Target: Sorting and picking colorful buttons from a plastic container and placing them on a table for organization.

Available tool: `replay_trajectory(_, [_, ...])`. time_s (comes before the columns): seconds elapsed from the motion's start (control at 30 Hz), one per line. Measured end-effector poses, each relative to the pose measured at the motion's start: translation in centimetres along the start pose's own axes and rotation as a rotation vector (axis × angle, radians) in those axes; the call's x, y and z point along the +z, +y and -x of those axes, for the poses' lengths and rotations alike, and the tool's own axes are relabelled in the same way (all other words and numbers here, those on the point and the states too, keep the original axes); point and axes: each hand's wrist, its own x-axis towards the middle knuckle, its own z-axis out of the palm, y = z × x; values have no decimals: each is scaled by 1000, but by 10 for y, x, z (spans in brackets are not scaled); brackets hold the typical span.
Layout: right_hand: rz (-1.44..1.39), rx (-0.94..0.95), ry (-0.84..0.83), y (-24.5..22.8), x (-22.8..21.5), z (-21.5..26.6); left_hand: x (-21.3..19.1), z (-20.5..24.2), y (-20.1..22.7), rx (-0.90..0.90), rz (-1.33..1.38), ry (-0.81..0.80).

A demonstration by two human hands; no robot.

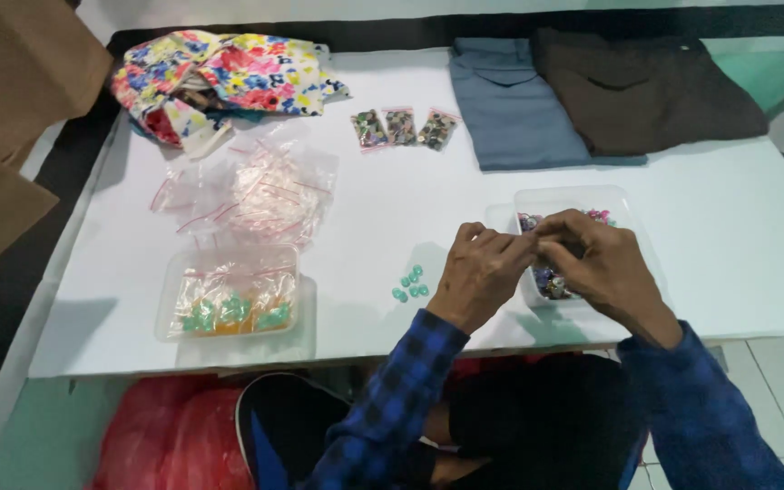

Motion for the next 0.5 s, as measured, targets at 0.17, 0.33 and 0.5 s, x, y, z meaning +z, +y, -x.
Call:
replay_trajectory(0.17, [-81,-122,-47,-21,65,7,-58,45,-28,-32,-25,-2])
replay_trajectory(0.33, [-89,-175,-173,-40,117,10,-85,96,-54,-114,-83,-60])
replay_trajectory(0.5, [-158,-188,-157,-36,136,16,-97,129,-73,-270,-146,-26])
